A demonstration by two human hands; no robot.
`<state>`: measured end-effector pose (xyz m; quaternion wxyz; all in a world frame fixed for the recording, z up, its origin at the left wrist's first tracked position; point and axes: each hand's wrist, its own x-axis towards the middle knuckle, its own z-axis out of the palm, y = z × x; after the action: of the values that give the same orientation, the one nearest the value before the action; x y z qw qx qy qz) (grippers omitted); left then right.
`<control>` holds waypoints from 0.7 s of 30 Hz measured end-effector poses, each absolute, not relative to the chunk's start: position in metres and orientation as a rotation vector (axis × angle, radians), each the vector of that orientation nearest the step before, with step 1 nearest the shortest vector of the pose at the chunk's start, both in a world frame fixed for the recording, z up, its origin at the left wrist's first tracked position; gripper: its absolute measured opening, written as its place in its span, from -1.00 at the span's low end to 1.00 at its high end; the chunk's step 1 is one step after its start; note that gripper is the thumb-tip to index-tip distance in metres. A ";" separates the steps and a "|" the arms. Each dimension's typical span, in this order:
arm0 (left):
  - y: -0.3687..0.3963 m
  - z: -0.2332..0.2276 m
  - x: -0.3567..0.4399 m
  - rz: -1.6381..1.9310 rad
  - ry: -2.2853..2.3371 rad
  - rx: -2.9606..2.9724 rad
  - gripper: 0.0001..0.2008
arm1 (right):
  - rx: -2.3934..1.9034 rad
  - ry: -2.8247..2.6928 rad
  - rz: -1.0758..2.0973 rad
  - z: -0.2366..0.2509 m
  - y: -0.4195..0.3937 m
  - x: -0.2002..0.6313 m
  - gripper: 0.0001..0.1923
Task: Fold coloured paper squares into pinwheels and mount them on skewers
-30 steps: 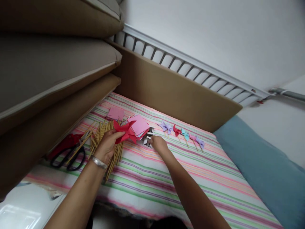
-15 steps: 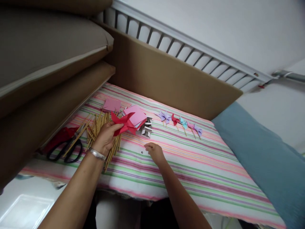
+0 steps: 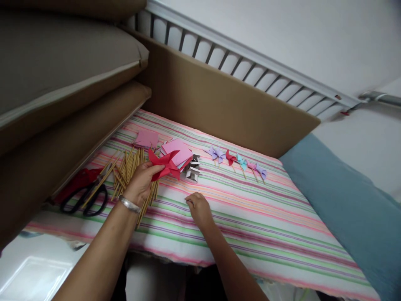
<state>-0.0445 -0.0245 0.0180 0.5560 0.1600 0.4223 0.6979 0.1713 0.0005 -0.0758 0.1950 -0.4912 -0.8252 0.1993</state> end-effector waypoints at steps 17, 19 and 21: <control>-0.012 0.007 -0.031 1.624 1.006 0.378 -0.76 | -1.399 -2.203 0.577 -0.053 0.015 0.193 -0.79; -0.012 0.006 -0.031 1.608 1.030 0.403 -0.74 | -1.359 -2.241 0.592 -0.054 0.007 0.191 -0.80; -0.012 0.005 -0.030 1.598 1.044 0.416 -0.73 | -1.334 -2.277 0.593 -0.057 0.000 0.186 -0.79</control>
<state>-0.0299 -0.0120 0.0054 0.5598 0.1765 0.4428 0.6778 0.1860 0.0003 -0.0572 0.2168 -0.4814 -0.8218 0.2141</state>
